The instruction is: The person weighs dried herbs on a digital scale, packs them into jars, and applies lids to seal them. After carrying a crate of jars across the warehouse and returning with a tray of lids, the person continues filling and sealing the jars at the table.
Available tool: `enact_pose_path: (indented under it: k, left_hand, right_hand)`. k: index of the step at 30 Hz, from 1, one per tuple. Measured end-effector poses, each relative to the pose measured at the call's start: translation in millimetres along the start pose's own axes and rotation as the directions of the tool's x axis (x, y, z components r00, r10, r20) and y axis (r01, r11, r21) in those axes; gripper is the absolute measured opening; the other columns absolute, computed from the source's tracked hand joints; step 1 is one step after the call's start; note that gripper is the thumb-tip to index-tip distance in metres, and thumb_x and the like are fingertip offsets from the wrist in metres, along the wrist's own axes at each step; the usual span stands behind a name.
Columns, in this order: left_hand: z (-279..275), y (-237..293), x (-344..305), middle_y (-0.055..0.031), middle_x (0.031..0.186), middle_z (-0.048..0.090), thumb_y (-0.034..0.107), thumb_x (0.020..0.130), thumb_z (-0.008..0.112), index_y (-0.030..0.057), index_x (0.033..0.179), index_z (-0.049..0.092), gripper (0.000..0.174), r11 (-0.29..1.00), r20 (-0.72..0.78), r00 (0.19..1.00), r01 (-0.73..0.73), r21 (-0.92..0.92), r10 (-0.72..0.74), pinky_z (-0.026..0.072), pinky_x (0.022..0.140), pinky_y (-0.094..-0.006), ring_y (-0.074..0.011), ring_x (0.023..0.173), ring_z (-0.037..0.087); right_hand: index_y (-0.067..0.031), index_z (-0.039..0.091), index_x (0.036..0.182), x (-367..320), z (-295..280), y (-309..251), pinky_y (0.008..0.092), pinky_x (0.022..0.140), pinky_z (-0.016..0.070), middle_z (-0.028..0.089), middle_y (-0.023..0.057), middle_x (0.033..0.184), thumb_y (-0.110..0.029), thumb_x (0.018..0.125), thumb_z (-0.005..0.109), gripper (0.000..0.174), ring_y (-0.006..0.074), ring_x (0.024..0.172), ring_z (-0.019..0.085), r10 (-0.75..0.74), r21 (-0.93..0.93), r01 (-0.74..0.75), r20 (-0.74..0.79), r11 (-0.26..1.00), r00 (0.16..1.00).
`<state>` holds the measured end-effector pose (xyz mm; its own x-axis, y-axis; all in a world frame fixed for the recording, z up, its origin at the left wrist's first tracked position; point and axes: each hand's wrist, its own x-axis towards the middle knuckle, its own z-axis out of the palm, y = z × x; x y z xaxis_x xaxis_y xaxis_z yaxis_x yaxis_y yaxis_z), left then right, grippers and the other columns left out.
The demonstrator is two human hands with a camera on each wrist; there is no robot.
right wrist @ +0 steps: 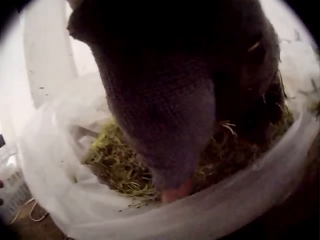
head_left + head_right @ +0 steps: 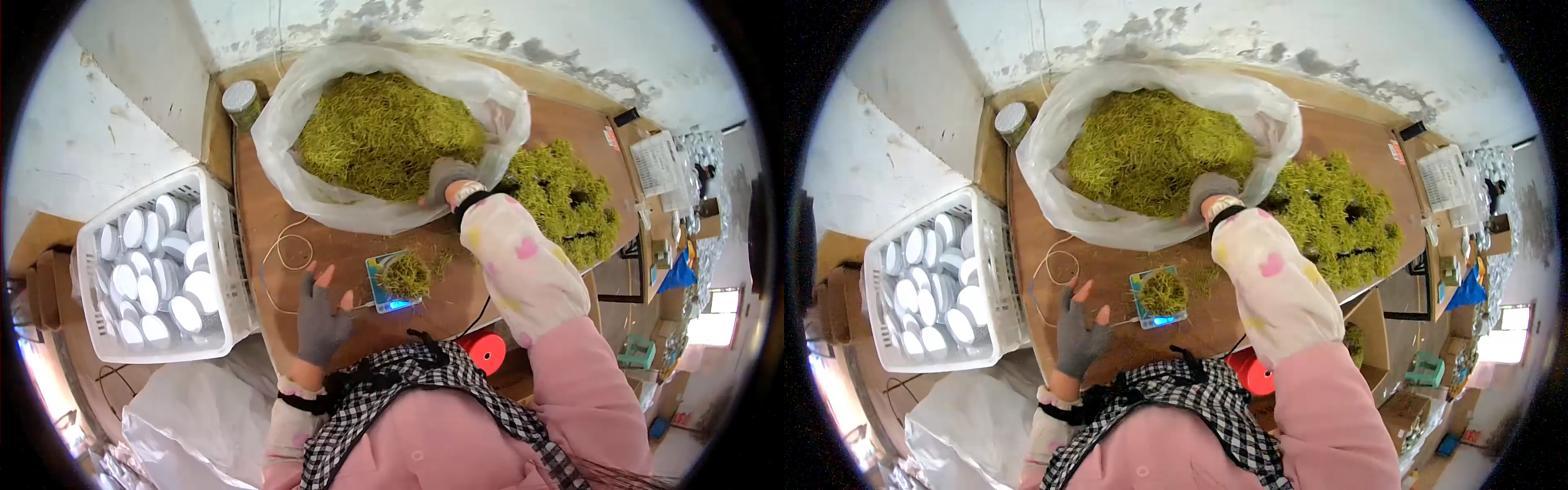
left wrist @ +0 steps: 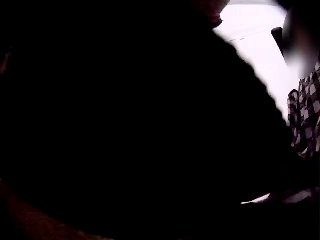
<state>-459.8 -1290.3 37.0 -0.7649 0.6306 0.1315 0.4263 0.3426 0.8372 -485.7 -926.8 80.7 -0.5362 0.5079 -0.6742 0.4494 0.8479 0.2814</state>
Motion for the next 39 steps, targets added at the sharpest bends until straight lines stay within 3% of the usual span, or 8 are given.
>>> enact_pose_path:
  k: [6, 10, 19, 26, 28, 34, 37, 39]
  left_hand:
    - [0.2, -34.0, -18.2, -0.0289, 0.142, 0.043, 0.029, 0.091, 0.069, 0.0013, 0.137, 0.051, 0.056, 0.988, -0.017, 0.998, 0.069, 0.14, -0.068, 0.043, 0.104, -0.0493, -0.0459, 0.129, 0.046]
    - [-2.3, -24.1, -11.3, -0.0278, 0.142, 0.044, 0.029, 0.089, 0.072, 0.0037, 0.137, 0.051, 0.059, 0.991, 0.111, 0.985, 0.127, 0.045, -0.131, 0.0418, 0.105, -0.0496, -0.0465, 0.13, 0.045]
    - [19.0, -7.4, -9.2, -0.0273, 0.145, 0.04, 0.032, 0.083, 0.078, 0.0059, 0.147, 0.039, 0.08, 0.995, 0.329, 0.939, -0.091, -0.042, 0.1, 0.0397, 0.108, -0.0502, -0.0467, 0.13, 0.044]
    - [37.5, 10.2, -11.0, -0.0287, 0.146, 0.038, 0.024, 0.079, 0.081, 0.0083, 0.156, 0.023, 0.098, 0.992, 0.252, 0.959, -0.128, -0.007, 0.126, 0.0414, 0.108, -0.048, -0.0475, 0.13, 0.043]
    - [37.3, 18.2, -9.2, -0.0287, 0.146, 0.038, 0.024, 0.079, 0.081, 0.0074, 0.157, 0.021, 0.1, 0.989, 0.233, 0.962, -0.146, 0.003, 0.141, 0.0412, 0.108, -0.0481, -0.0475, 0.131, 0.043]
    - [40.6, 30.5, -8.2, -0.0293, 0.147, 0.038, 0.025, 0.08, 0.079, 0.0038, 0.157, 0.021, 0.099, 0.978, 0.217, 0.957, -0.207, 0.04, 0.194, 0.0398, 0.109, -0.0488, -0.0483, 0.132, 0.041]
    - [40.8, 39.0, -8.1, -0.0293, 0.147, 0.038, 0.025, 0.081, 0.076, 0.0031, 0.155, 0.026, 0.092, 0.957, 0.21, 0.942, -0.282, 0.071, 0.262, 0.039, 0.11, -0.05, -0.0485, 0.131, 0.042]
    - [42.5, 43.8, -6.1, -0.0291, 0.147, 0.038, 0.025, 0.082, 0.075, 0.003, 0.153, 0.031, 0.086, 0.937, 0.199, 0.927, -0.339, 0.088, 0.317, 0.0386, 0.11, -0.0506, -0.0482, 0.131, 0.042]
  right_hand:
    - [-0.005, 0.068, 0.124, 108.5, 57.4, 9.4, 0.0446, 0.096, 0.0507, 0.066, 0.0176, 0.126, -0.029, 0.089, 0.067, 0.042, 0.0328, 0.115, 0.065, 0.039, 0.011, -0.038, -0.099, 0.999, 0.994]
    - [-0.0073, 0.076, 0.106, 84.0, 31.2, 20.7, 0.0421, 0.084, 0.0565, 0.074, 0.018, 0.103, -0.033, 0.084, 0.07, 0.034, 0.034, 0.097, 0.071, -0.105, -0.007, 0.109, -0.351, 0.994, 0.931]
    - [-0.0004, 0.071, 0.114, -5.3, 6.2, 46.2, 0.0428, 0.092, 0.0531, 0.071, 0.0217, 0.108, -0.044, 0.08, 0.077, 0.056, 0.037, 0.103, 0.068, 0.138, 0.484, 0.1, -0.432, 0.87, 0.891]
    - [-0.0004, 0.067, 0.119, -105.2, 34.4, 33.4, 0.0366, 0.086, 0.051, 0.07, 0.0164, 0.095, -0.033, 0.087, 0.074, 0.046, 0.0297, 0.09, 0.068, 0.258, 0.763, 0.385, -0.57, 0.519, 0.78]
    - [-0.0038, 0.068, 0.12, -131.6, 63.4, 17.5, 0.036, 0.083, 0.0517, 0.07, 0.0145, 0.097, -0.027, 0.088, 0.073, 0.04, 0.0263, 0.089, 0.068, 0.117, 0.645, 0.695, -0.754, 0.319, 0.646]
    - [-0.0108, 0.073, 0.104, -172.6, 131.7, -25.7, 0.0401, 0.073, 0.0532, 0.067, 0.0149, 0.092, -0.023, 0.081, 0.08, 0.027, 0.0351, 0.083, 0.067, 0.206, 0.51, 0.682, -0.853, 0.524, 0.48]
    - [-0.01, 0.073, 0.099, -185.5, 144.3, -45.8, 0.0415, 0.076, 0.0522, 0.065, 0.0132, 0.096, -0.023, 0.079, 0.079, 0.025, 0.0342, 0.087, 0.066, 0.201, 0.633, 0.628, -0.759, 0.453, 0.62]
    - [-0.0107, 0.074, 0.097, -175.8, 156.9, -52.3, 0.0441, 0.083, 0.05, 0.062, 0.0123, 0.102, -0.023, 0.078, 0.076, 0.023, 0.0339, 0.097, 0.061, 0.073, 0.432, 0.528, -0.819, 0.732, 0.569]
